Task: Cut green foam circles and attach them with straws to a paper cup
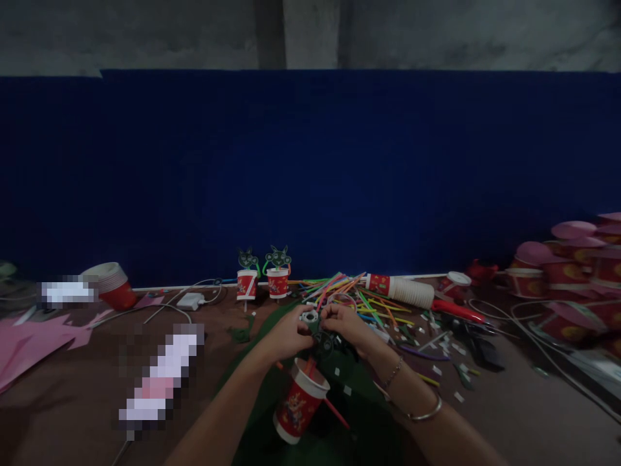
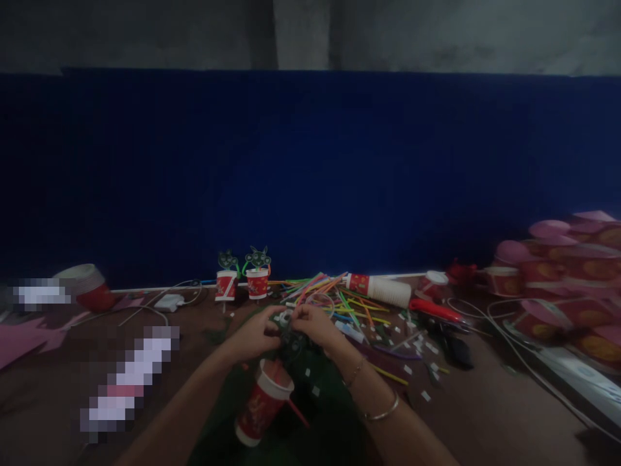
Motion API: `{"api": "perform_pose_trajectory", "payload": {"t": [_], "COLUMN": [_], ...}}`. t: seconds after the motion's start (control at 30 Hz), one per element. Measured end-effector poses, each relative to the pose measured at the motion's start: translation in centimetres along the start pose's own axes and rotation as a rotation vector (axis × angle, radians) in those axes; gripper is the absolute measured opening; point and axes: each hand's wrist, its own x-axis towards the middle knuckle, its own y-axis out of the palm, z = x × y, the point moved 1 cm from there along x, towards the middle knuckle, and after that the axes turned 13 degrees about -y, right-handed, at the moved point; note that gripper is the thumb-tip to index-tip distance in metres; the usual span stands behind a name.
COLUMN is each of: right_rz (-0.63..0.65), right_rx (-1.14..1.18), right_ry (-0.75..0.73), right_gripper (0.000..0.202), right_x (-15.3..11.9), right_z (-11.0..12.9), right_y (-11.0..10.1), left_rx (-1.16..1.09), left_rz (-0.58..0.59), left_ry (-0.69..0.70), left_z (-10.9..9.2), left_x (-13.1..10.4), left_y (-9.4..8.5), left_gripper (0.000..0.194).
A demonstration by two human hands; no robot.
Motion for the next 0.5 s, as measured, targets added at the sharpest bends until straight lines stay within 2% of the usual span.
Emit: {"api": "perform_pose_trajectory", "payload": {"t": [0.37,0.5], "right_rz": [0.006,0.040], "right_rx": [-0.011,0.042], "right_ry": [0.003,-0.003], "right_gripper": [0.011,0.017], "right_x": [0.11,-0.10], "right_z": [-0.27,0.04], "right_y": [-0.07,-0.09], "left_rx": [-0.032,-0.059], "left_rz": [0.000,0.011], "left_ry": [0.010,-0.004], "left_z": [0.25,0.22], "left_x": [0.26,0.28], "left_y": [-0.02,0.04], "left_gripper": [0.068,0.069]}}
